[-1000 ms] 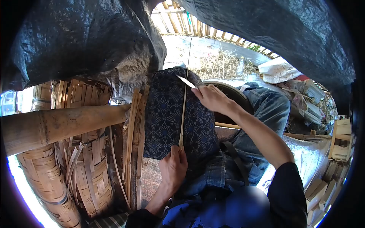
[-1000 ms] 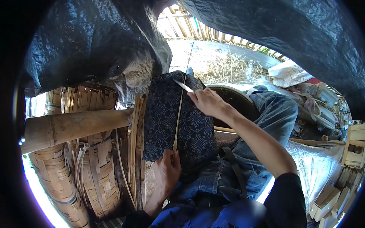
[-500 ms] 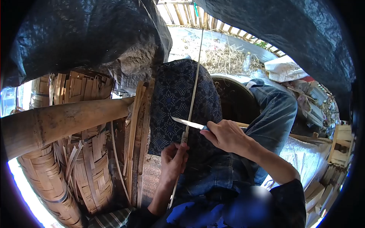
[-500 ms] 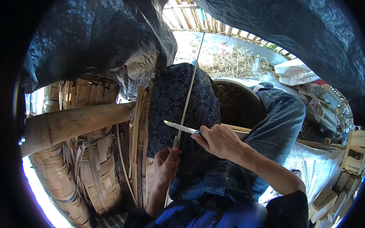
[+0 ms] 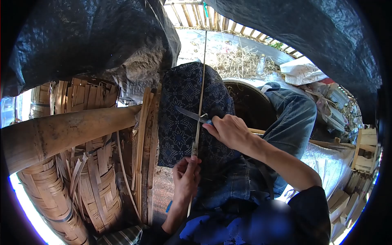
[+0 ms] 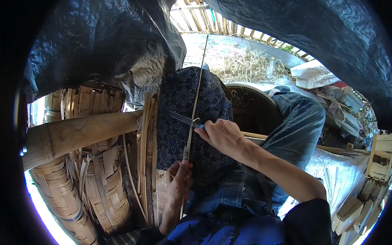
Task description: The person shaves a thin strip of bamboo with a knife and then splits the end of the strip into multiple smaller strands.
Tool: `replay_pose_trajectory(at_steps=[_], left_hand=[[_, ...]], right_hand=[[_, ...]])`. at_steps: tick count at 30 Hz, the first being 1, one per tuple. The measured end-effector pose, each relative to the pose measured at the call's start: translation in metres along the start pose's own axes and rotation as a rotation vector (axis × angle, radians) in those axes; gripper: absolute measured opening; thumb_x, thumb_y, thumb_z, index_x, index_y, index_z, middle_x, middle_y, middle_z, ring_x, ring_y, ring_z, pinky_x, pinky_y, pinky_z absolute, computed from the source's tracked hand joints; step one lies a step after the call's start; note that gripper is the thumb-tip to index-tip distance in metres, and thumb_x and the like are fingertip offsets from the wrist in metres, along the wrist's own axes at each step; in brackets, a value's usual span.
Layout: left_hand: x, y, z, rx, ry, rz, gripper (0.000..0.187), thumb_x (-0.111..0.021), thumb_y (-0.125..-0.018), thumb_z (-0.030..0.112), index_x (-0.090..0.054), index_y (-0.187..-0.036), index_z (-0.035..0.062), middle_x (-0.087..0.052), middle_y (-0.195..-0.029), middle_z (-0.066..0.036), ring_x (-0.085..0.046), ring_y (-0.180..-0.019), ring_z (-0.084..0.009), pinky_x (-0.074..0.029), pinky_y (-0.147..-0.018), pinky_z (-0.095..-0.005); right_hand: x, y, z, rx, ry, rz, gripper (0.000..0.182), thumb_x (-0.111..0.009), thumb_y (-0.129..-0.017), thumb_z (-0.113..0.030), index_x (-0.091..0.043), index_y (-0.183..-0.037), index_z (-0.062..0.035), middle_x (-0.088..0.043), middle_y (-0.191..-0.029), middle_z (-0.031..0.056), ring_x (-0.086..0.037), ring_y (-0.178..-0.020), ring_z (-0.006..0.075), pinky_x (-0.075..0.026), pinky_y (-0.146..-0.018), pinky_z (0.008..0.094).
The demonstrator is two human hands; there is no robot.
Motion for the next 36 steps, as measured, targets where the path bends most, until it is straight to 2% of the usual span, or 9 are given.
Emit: replay_pose_trajectory(at_steps=[3,6,8,9,11,13,17,24,36], left_hand=[[-0.001,0.003,0.003,-0.013,-0.012,0.015,0.024,-0.058,-0.093,0.026,-0.057,-0.082,0.0042,-0.04,-0.056,0.006,-0.029,-0.042,-0.0001,-0.02,-0.037,-0.0178],[-0.004,0.01,0.004,-0.02,-0.017,0.048,0.024,-0.058,-0.093,0.025,-0.057,-0.081,0.0044,-0.04,-0.056,0.005,-0.029,-0.042,0.0,-0.02,-0.037,-0.0174],[-0.001,0.027,0.003,-0.005,-0.103,0.061,0.023,-0.058,-0.093,0.024,-0.057,-0.08,0.0045,-0.042,-0.055,0.005,-0.031,-0.04,-0.0002,-0.02,-0.036,-0.0171],[0.007,0.03,-0.002,-0.008,-0.113,0.051,0.023,-0.058,-0.093,0.024,-0.057,-0.08,0.0045,-0.042,-0.055,0.005,-0.031,-0.04,-0.0002,-0.02,-0.036,-0.0171],[0.021,0.031,-0.011,0.016,-0.041,0.058,0.025,-0.058,-0.093,0.025,-0.057,-0.08,0.0043,-0.043,-0.055,0.004,-0.032,-0.039,-0.0009,-0.021,-0.036,-0.0171],[0.012,0.03,-0.003,0.065,-0.071,0.092,0.027,-0.056,-0.094,0.028,-0.058,-0.083,0.0035,-0.042,-0.054,0.004,-0.032,-0.039,-0.0013,-0.021,-0.035,-0.0177],[-0.002,0.018,0.004,0.149,-0.045,-0.01,0.03,-0.052,-0.096,0.031,-0.059,-0.09,0.0022,-0.039,-0.053,0.005,-0.029,-0.038,-0.0016,-0.021,-0.035,-0.018],[0.003,0.0,-0.002,0.185,0.202,-0.142,0.032,-0.044,-0.098,0.034,-0.056,-0.096,0.0039,-0.034,-0.051,0.007,-0.023,-0.032,-0.0038,-0.019,-0.031,-0.0198],[0.002,0.03,-0.013,0.329,0.534,-0.182,0.029,-0.042,-0.099,0.032,-0.053,-0.095,0.0066,-0.034,-0.052,0.006,-0.024,-0.03,-0.0046,-0.019,-0.03,-0.0198]], right_hand=[[0.0,-0.012,0.006,0.029,-0.026,0.026,0.049,-0.052,-0.094,-0.034,-0.051,-0.057,-0.0023,-0.05,-0.042,0.0144,-0.056,-0.038,0.0293,-0.044,-0.037,0.0399],[-0.004,-0.024,0.019,0.025,0.104,-0.118,0.036,-0.05,-0.095,-0.028,-0.058,-0.074,0.0009,-0.054,-0.05,0.0114,-0.055,-0.038,0.0227,-0.042,-0.032,0.034],[-0.001,-0.046,0.052,-0.148,0.302,-0.235,0.024,-0.047,-0.096,-0.018,-0.055,-0.103,0.0029,-0.053,-0.06,0.0067,-0.048,-0.038,0.0131,-0.034,-0.028,0.0253],[-0.006,-0.06,0.085,-0.015,0.679,-0.378,0.028,-0.04,-0.097,-0.012,-0.045,-0.122,0.0007,-0.049,-0.068,0.0032,-0.039,-0.039,0.0071,-0.027,-0.026,0.0198],[0.005,-0.077,0.128,-0.4,-0.016,-0.262,0.037,-0.029,-0.102,-0.027,-0.054,-0.102,0.001,-0.042,-0.051,0.0002,-0.03,-0.033,0.0063,-0.025,-0.026,0.0213],[0.027,-0.084,0.117,-0.227,0.0,0.087,0.044,-0.027,-0.102,-0.032,-0.053,-0.085,-0.0013,-0.037,-0.045,-0.0013,-0.027,-0.031,0.0053,-0.023,-0.025,0.0219],[0.033,-0.038,0.052,-0.192,-0.296,-0.059,0.042,-0.031,-0.102,-0.03,-0.051,-0.077,-0.0029,-0.04,-0.046,-0.0006,-0.029,-0.03,0.0061,-0.022,-0.025,0.024],[0.014,0.042,-0.004,0.005,-0.231,-0.159,0.038,-0.052,-0.094,-0.03,-0.051,-0.069,-0.0022,-0.05,-0.047,0.0153,-0.052,-0.04,0.0329,-0.039,-0.04,0.0406],[0.008,-0.011,0.039,0.005,-0.156,-0.042,0.043,-0.045,-0.098,-0.03,-0.052,-0.067,-0.0016,-0.049,-0.048,0.0153,-0.049,-0.035,0.0289,-0.041,-0.036,0.0401]])
Point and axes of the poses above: each hand's wrist, its own y-axis away from the middle knuckle, its own x-axis out of the back of the hand, z = x × y, the point moved 3 cm from there along -y, towards the middle knuckle
